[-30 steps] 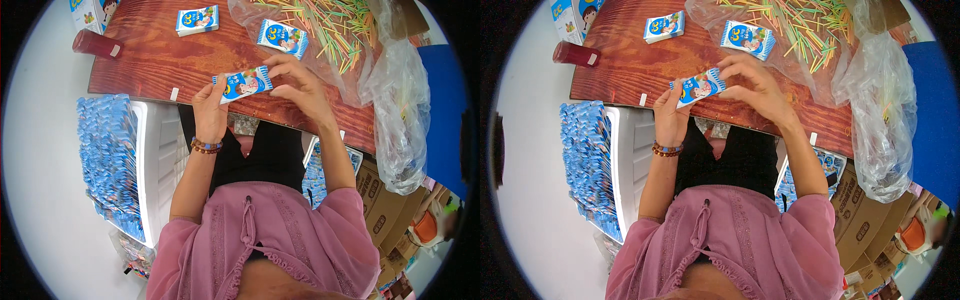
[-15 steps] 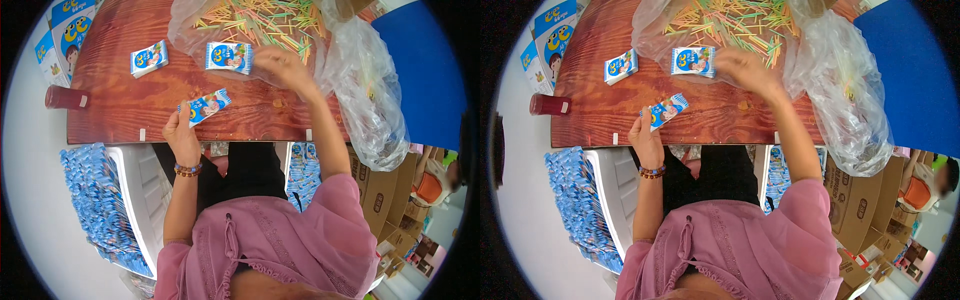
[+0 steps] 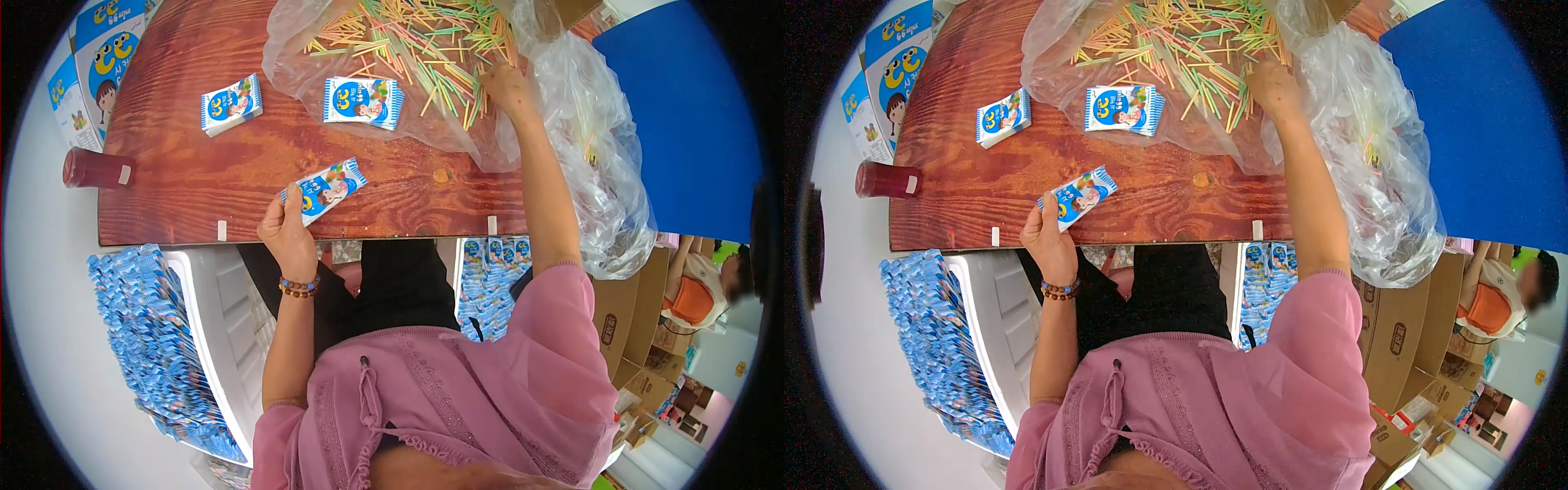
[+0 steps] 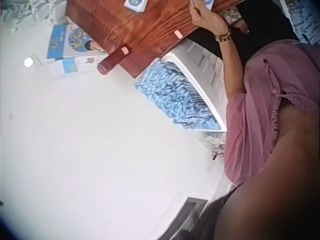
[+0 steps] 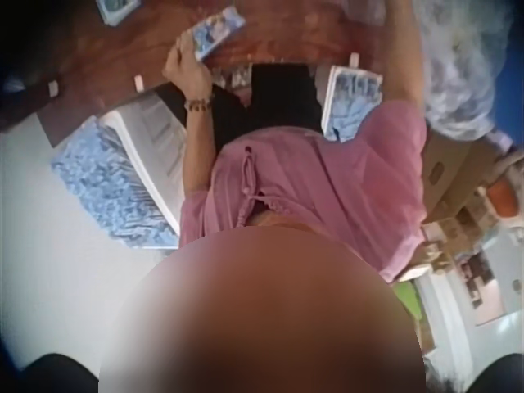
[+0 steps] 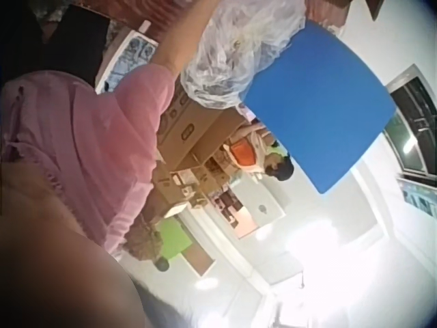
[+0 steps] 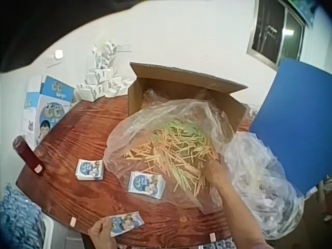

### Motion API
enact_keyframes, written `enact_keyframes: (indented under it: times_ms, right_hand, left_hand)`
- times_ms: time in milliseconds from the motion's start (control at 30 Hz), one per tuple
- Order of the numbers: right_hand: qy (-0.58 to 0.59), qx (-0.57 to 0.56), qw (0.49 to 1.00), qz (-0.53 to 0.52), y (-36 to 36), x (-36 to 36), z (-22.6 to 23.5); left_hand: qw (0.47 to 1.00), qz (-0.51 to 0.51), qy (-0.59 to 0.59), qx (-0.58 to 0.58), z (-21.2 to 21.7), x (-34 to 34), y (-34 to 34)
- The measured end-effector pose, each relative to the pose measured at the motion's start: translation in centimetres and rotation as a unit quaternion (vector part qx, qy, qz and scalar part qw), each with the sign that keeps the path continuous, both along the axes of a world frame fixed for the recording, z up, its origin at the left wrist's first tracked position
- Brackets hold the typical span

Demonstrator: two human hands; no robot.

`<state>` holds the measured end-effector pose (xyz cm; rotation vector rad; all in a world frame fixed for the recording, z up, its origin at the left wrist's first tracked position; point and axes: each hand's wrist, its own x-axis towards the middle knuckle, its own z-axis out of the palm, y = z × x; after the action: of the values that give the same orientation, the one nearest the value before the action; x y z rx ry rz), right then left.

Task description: Sorting and packaging small blue item packets on a wooden workbench.

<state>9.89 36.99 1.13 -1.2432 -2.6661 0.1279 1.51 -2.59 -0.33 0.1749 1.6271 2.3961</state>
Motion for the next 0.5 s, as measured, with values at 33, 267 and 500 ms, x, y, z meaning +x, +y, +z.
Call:
enact_keyframes:
  times_ms: [33, 267, 500]
  right_hand:
    - [0.023, 0.013, 1.0, 0.016, 0.5, -0.1, -0.4]
    - [0.069, -0.031, 0.985, 0.158, -1.4, -1.6, 1.4]
    - [0.078, -0.144, 0.98, 0.113, -2.6, -0.5, 3.8]
  left_hand:
    - [1.0, 0.0, -0.001, 0.002, -0.2, -0.1, 0.0]
    - [1.0, -0.013, 0.005, -0.011, -0.5, -0.1, -0.5]
    - [0.999, -0.006, 0.034, -0.037, -0.8, -0.2, -0.5]
